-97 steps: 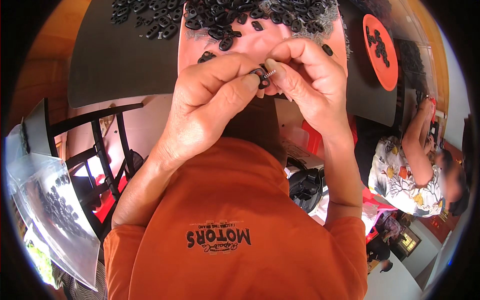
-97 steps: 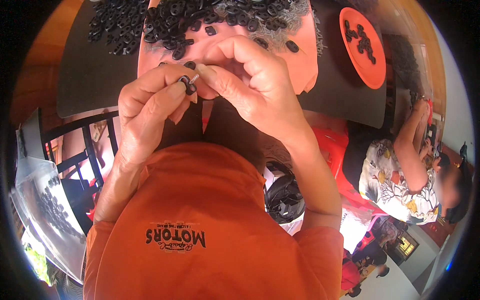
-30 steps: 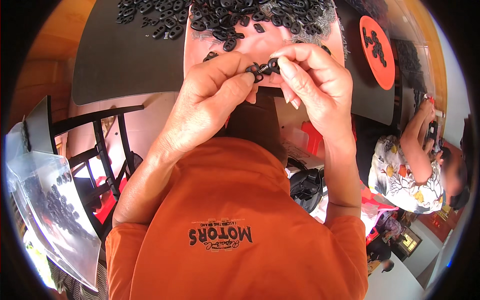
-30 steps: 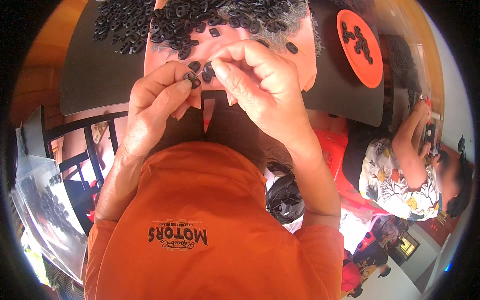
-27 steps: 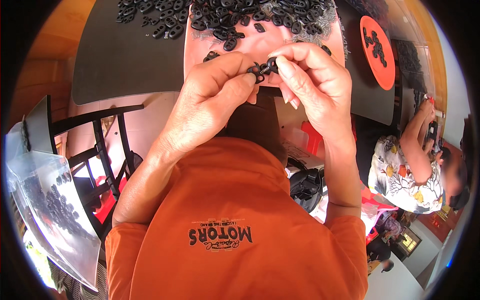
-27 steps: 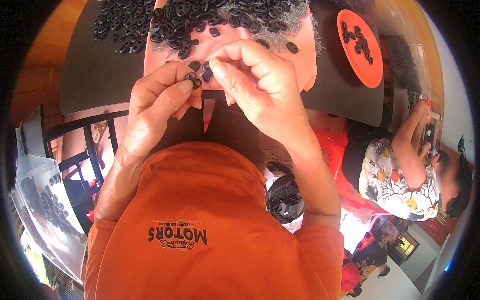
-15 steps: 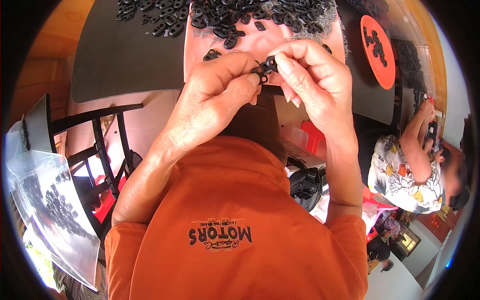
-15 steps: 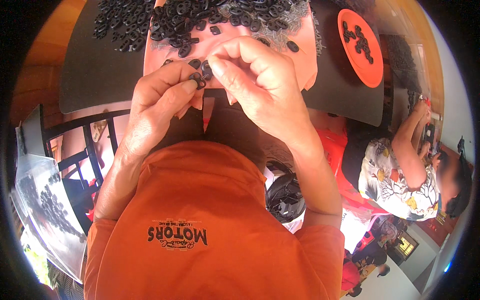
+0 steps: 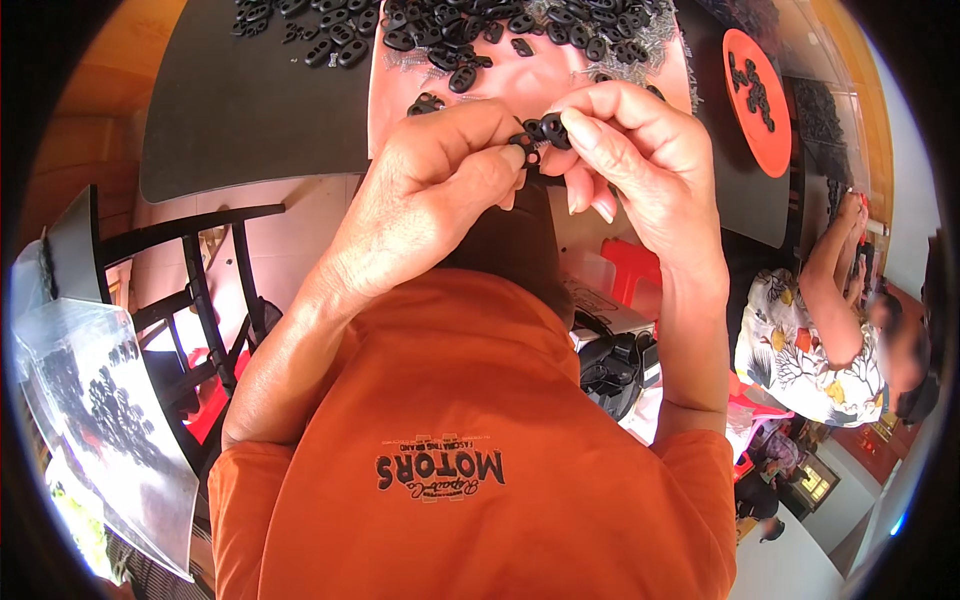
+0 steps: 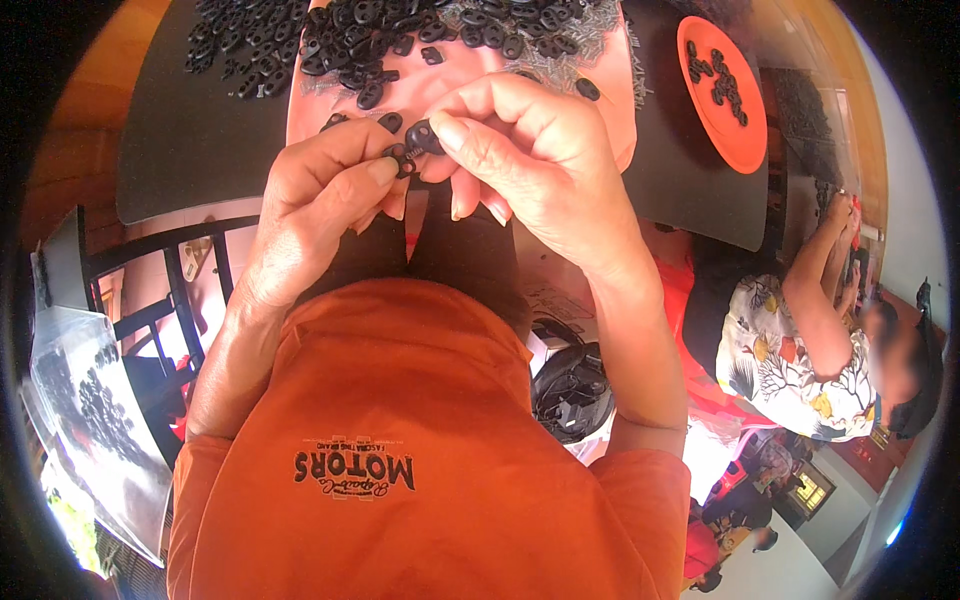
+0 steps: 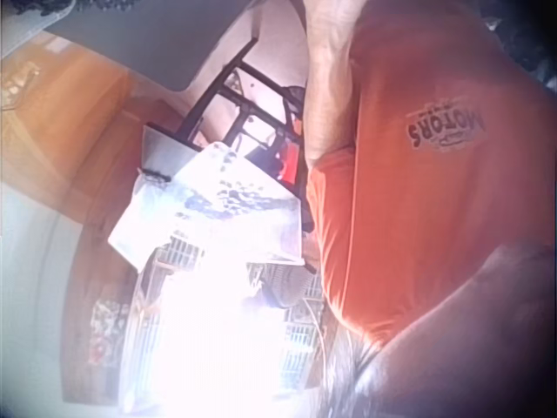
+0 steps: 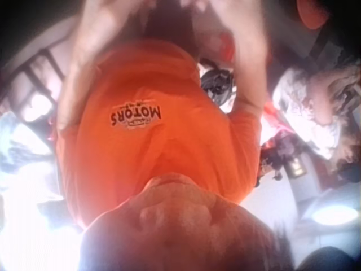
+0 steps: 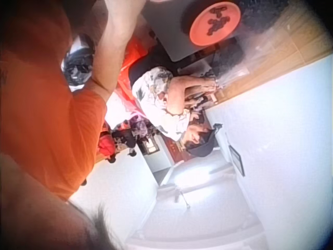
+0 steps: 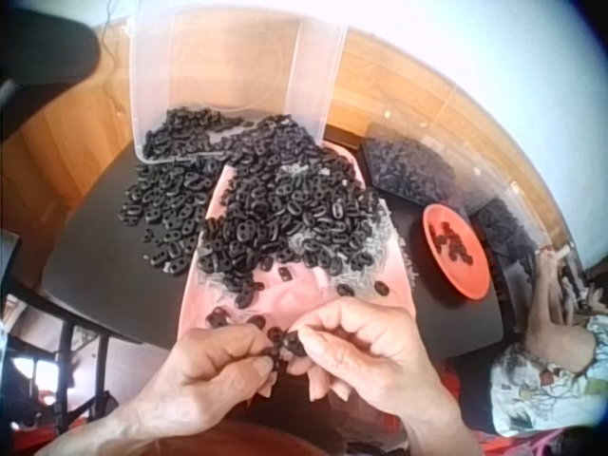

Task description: The person sits at a table and repeatedly picks up small black plastic components and metal screws. They insert the screws into the plastic parts by hand, assembling them one by one. The assembled units are placed on a pink mat on the table.

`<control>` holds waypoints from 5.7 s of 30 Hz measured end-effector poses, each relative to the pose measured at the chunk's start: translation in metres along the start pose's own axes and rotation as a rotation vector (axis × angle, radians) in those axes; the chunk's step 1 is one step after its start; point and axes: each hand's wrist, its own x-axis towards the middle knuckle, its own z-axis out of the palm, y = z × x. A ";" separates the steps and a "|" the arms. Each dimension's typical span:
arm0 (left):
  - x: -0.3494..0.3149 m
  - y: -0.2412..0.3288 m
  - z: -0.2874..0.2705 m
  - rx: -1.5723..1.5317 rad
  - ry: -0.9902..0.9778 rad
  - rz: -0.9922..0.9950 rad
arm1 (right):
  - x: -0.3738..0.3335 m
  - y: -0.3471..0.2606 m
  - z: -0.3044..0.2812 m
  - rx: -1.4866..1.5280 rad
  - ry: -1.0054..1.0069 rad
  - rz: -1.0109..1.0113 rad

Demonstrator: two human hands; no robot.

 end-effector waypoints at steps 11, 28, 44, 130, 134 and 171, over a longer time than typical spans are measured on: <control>-0.001 0.003 0.001 0.016 0.035 -0.015 | -0.001 -0.005 0.005 -0.098 0.015 -0.014; 0.001 0.004 -0.002 -0.020 0.016 -0.029 | -0.001 -0.007 0.011 -0.231 -0.017 -0.119; 0.006 0.000 0.000 -0.007 0.004 0.009 | -0.001 0.001 0.015 -0.253 0.039 -0.173; -0.010 0.002 -0.004 -0.117 -0.051 -0.101 | 0.001 -0.002 0.009 -0.422 -0.085 -0.247; -0.009 0.001 -0.004 -0.052 -0.075 -0.056 | 0.001 -0.007 0.008 -0.367 -0.121 -0.145; -0.006 0.000 0.001 -0.296 0.079 -0.068 | 0.004 0.017 0.023 -0.861 0.092 -0.694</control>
